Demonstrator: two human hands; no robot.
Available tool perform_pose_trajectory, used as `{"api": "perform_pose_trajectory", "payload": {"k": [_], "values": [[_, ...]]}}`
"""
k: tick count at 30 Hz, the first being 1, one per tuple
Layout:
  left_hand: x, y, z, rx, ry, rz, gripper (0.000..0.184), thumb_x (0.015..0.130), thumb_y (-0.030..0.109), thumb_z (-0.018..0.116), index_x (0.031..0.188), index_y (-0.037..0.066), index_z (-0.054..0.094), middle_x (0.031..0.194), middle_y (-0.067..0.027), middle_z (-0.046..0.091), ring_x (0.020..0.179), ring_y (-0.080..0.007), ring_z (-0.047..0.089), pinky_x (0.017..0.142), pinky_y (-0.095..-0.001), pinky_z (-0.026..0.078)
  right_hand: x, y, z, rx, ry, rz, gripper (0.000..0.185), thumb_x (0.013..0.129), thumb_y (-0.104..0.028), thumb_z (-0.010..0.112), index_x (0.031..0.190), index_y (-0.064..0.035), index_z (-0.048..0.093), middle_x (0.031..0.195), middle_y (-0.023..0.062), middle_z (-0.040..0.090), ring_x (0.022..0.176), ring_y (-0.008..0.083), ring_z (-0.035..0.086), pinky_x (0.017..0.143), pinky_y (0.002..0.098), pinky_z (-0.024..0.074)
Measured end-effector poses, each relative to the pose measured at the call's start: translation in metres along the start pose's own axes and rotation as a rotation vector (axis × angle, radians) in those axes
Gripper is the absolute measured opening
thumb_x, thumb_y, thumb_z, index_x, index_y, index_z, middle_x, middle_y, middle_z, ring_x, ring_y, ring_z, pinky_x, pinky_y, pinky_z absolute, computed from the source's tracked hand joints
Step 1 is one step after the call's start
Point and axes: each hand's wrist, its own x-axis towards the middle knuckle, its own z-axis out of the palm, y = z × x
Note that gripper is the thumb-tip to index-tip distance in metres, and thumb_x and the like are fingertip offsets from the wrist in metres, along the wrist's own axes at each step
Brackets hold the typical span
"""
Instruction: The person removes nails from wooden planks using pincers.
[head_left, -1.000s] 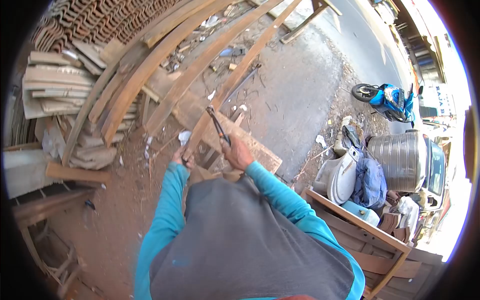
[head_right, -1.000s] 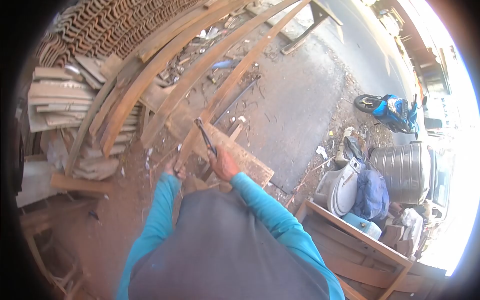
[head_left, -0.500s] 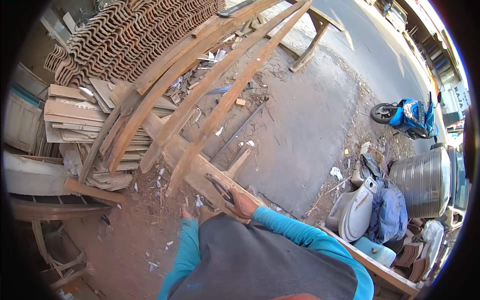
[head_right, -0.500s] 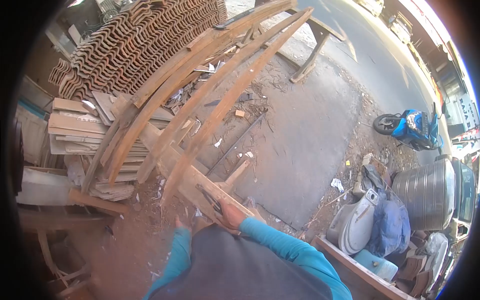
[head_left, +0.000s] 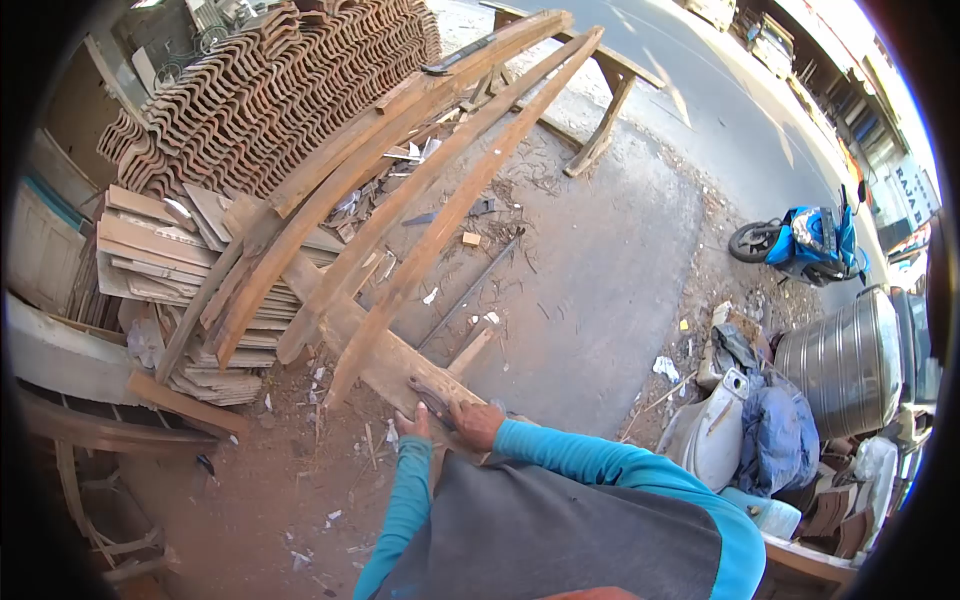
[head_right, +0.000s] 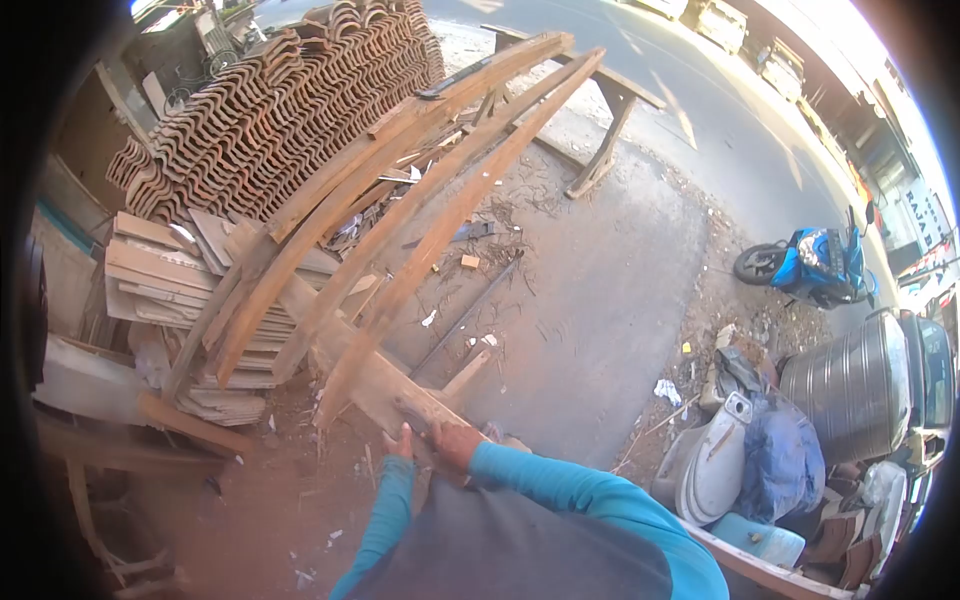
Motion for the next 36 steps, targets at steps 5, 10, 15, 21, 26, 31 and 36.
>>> {"api": "perform_pose_trajectory", "payload": {"k": [5,10,15,21,26,31,36], "values": [[0.002,-0.001,0.016,-0.038,0.111,0.042,0.098,0.087,0.056,0.068,0.147,-0.011,0.032,0.142,-0.0312,0.049,0.131,-0.0401,0.051,0.108,-0.0436,0.042,0.006,0.011,0.009,-0.061,0.065,-0.133,0.064,0.087,-0.03,0.068,0.136,0.001,0.038,0.116,0.0266,0.058,0.099,0.0434,0.066,0.083,0.0498,0.0547],[-0.012,0.007,0.015,-0.053,0.111,-0.01,0.101,0.083,0.059,0.071,0.147,-0.01,0.033,0.141,-0.031,0.05,0.13,-0.0413,0.051,0.108,-0.0447,0.042,-0.005,0.02,-0.004,0.078,-0.067,-0.125,0.067,0.09,-0.032,0.068,0.142,-0.0036,0.037,0.121,0.0259,0.056,0.105,0.0437,0.064,0.087,0.0499,0.0531],[0.028,-0.063,0.024,-0.082,0.14,-0.062,0.105,0.078,0.066,0.072,0.144,-0.009,0.041,0.137,-0.0307,0.054,0.127,-0.041,0.054,0.105,-0.0461,0.045,-0.014,0.077,-0.029,0.23,0.0,-0.218,0.066,0.094,-0.035,0.064,0.147,-0.0089,0.036,0.124,0.0235,0.056,0.106,0.043,0.063,0.089,0.0489,0.0531],[-0.037,0.025,0.014,0.285,0.332,-0.263,0.079,0.091,0.058,0.06,0.136,-0.007,0.053,0.143,-0.0235,0.052,0.132,-0.0359,0.05,0.111,-0.0443,0.04,-0.047,0.24,-0.089,0.159,0.006,-0.091,0.059,0.096,-0.036,0.06,0.142,-0.0037,0.045,0.12,0.024,0.062,0.107,0.0398,0.064,0.091,0.0482,0.0527],[-0.013,-0.002,0.019,0.363,0.377,-0.298,0.08,0.094,0.058,0.055,0.14,-0.007,0.048,0.144,-0.0281,0.05,0.133,-0.0388,0.049,0.112,-0.0443,0.039,-0.095,0.406,-0.143,0.015,-0.084,0.121,0.062,0.091,-0.042,0.065,0.13,0.0054,0.056,0.108,0.0239,0.071,0.107,0.0392,0.066,0.094,0.047,0.0515],[-0.007,0.01,0.024,0.467,0.443,-0.349,0.085,0.093,0.059,0.056,0.145,-0.007,0.041,0.145,-0.0307,0.048,0.131,-0.0407,0.051,0.109,-0.0435,0.043,-0.122,0.494,-0.176,0.232,-0.053,0.521,0.062,0.092,-0.043,0.064,0.132,0.003,0.057,0.132,0.0262,0.06,0.124,0.0399,0.057,0.106,0.0463,0.0456],[0.0,-0.017,0.011,0.736,0.234,-0.393,0.078,0.094,0.054,0.055,0.144,-0.005,0.044,0.138,-0.0294,0.054,0.122,-0.0416,0.057,0.103,-0.0441,0.047,-0.094,0.532,-0.154,0.366,-0.078,0.592,0.059,0.091,-0.042,0.066,0.128,0.003,0.061,0.13,0.0266,0.061,0.123,0.04,0.058,0.104,0.0459,0.0465]]}}
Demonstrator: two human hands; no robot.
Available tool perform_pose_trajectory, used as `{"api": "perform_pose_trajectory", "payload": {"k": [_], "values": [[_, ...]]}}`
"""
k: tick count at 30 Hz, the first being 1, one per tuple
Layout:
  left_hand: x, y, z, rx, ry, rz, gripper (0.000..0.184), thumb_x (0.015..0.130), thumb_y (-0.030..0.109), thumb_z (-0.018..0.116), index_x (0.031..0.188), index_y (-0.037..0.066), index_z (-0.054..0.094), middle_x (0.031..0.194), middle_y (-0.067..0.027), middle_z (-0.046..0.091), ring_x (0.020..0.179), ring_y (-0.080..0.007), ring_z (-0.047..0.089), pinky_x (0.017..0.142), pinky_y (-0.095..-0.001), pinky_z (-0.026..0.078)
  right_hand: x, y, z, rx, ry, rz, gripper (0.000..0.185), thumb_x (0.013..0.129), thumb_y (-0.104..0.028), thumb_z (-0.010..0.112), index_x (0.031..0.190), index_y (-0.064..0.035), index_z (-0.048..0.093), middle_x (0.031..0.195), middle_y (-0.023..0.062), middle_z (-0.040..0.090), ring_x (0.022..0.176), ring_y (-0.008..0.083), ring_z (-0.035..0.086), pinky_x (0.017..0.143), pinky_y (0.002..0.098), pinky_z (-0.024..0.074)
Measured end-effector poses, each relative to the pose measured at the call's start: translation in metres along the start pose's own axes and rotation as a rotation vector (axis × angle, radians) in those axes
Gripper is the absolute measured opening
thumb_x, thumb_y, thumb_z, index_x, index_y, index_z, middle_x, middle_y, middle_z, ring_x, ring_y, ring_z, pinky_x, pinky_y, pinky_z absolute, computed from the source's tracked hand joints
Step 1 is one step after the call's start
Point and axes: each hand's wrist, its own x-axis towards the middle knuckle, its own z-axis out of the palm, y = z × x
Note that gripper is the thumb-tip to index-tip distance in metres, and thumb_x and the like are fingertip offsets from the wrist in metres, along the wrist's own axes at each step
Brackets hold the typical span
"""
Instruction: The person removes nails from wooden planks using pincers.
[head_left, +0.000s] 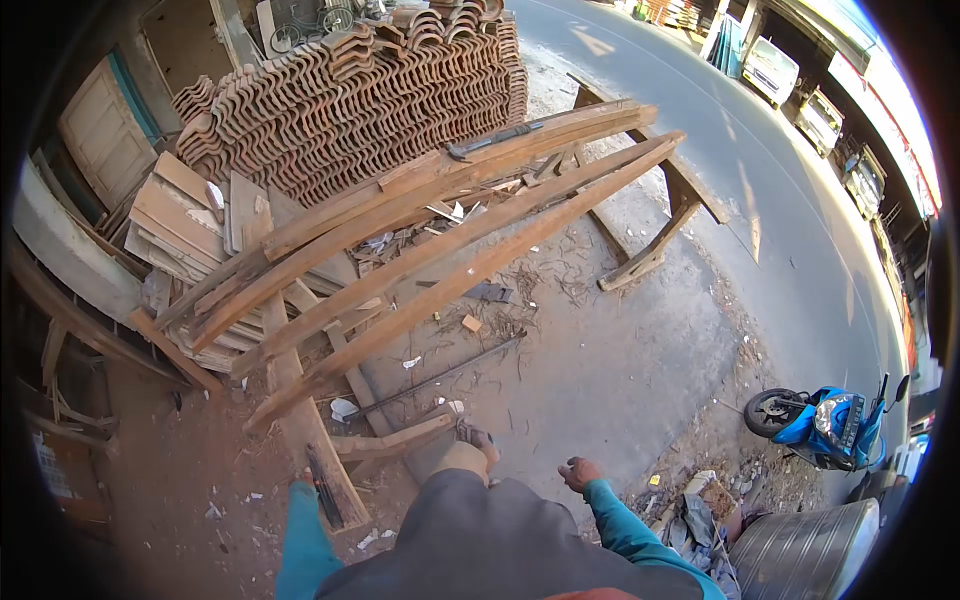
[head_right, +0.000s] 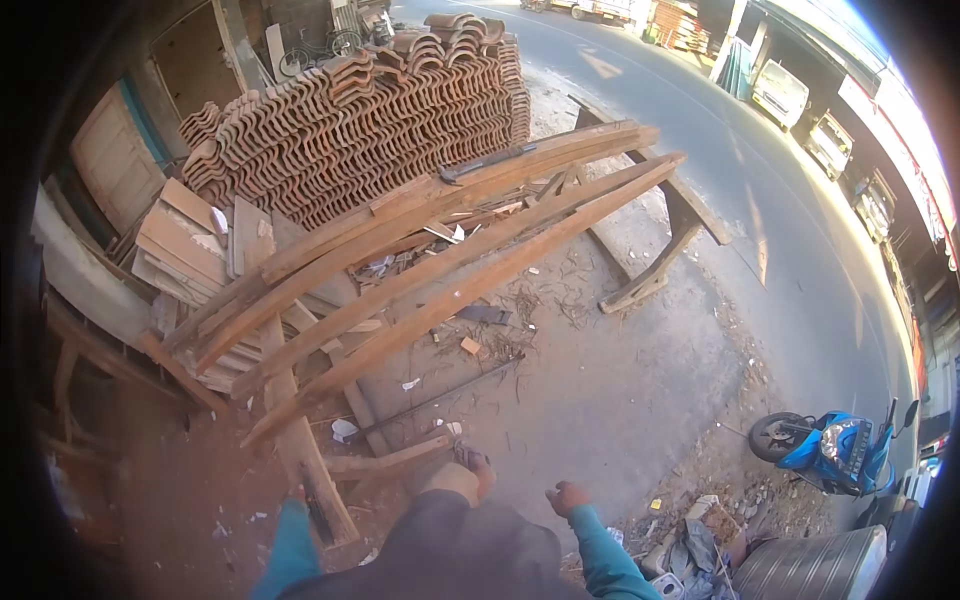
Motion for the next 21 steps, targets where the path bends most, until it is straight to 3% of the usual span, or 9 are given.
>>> {"api": "perform_pose_trajectory", "payload": {"k": [3,5,7,8,10,15,17,19,21], "values": [[0.0,0.002,-0.018,0.253,-0.073,0.115,0.074,0.094,0.05,0.055,0.143,-0.005,0.045,0.134,-0.0286,0.057,0.117,-0.0421,0.061,0.1,-0.0445,0.049,0.023,-0.019,0.006,0.027,-0.004,-0.006,0.058,0.089,-0.042,0.066,0.128,0.0019,0.062,0.129,0.0266,0.062,0.121,0.04,0.059,0.105,0.0452,0.0459],[0.002,0.013,-0.041,0.398,-0.078,0.188,0.072,0.094,0.048,0.055,0.142,-0.004,0.046,0.131,-0.0281,0.06,0.113,-0.0425,0.063,0.097,-0.0447,0.051,0.048,-0.036,-0.001,-0.12,-0.029,-0.054,0.059,0.089,-0.043,0.065,0.128,0.0017,0.062,0.127,0.0267,0.063,0.121,0.0394,0.059,0.104,0.045,0.0469],[-0.003,0.016,-0.054,0.335,-0.059,0.107,0.069,0.093,0.047,0.058,0.138,-0.005,0.048,0.127,-0.0277,0.061,0.111,-0.0417,0.064,0.095,-0.0444,0.052,0.067,-0.05,-0.012,-0.107,-0.026,-0.05,0.06,0.089,-0.046,0.062,0.125,0.0029,0.064,0.119,0.0274,0.066,0.117,0.0387,0.062,0.101,0.0455,0.0486],[-0.004,0.024,-0.063,0.268,-0.007,0.063,0.068,0.093,0.046,0.059,0.137,-0.005,0.049,0.125,-0.0275,0.062,0.11,-0.0414,0.064,0.095,-0.0442,0.052,0.082,-0.059,-0.019,-0.098,-0.029,-0.057,0.062,0.09,-0.049,0.059,0.122,0.004,0.066,0.111,0.0281,0.069,0.112,0.0379,0.065,0.098,0.046,0.0503],[-0.002,0.051,-0.082,0.053,0.166,0.005,0.066,0.092,0.044,0.061,0.133,-0.006,0.051,0.121,-0.0271,0.063,0.107,-0.0406,0.065,0.093,-0.0439,0.053,0.114,-0.078,-0.054,-0.033,0.073,-0.067,0.062,0.09,-0.048,0.06,0.123,0.0044,0.065,0.109,0.0279,0.07,0.11,0.038,0.066,0.097,0.0457,0.0508],[0.006,0.175,-0.115,-0.531,0.516,0.157,0.06,0.089,0.041,0.067,0.123,-0.007,0.055,0.111,-0.026,0.066,0.101,-0.0388,0.066,0.088,-0.0431,0.055,0.174,-0.149,-0.159,0.078,0.321,-0.207,0.058,0.092,-0.04,0.061,0.125,0.0073,0.06,0.101,0.0258,0.072,0.09,0.033,0.074,0.086,0.0422,0.0554],[0.012,0.239,-0.11,-0.716,0.513,-0.049,0.058,0.087,0.039,0.071,0.118,-0.008,0.056,0.107,-0.0254,0.067,0.098,-0.0379,0.067,0.086,-0.0429,0.057,0.19,-0.198,-0.205,0.166,0.325,-0.27,0.054,0.095,-0.037,0.06,0.125,0.0074,0.06,0.098,0.0247,0.073,0.087,0.0298,0.074,0.084,0.0407,0.0555],[0.03,0.29,-0.086,-0.966,0.61,-0.259,0.062,0.084,0.041,0.075,0.115,-0.01,0.057,0.104,-0.027,0.066,0.095,-0.0383,0.067,0.082,-0.0442,0.057,0.215,-0.242,-0.242,0.217,0.304,-0.35,0.054,0.096,-0.041,0.059,0.126,0.003,0.061,0.113,0.0263,0.069,0.107,0.0375,0.067,0.093,0.0444,0.0522],[0.025,0.29,-0.06,-1.081,0.715,-0.348,0.067,0.082,0.043,0.076,0.116,-0.012,0.056,0.104,-0.029,0.066,0.094,-0.0393,0.067,0.081,-0.0457,0.058,0.216,-0.301,-0.282,0.199,0.295,-0.413,0.051,0.096,-0.039,0.059,0.126,0.0027,0.061,0.112,0.0263,0.069,0.106,0.0376,0.068,0.093,0.0444,0.0521]]}}
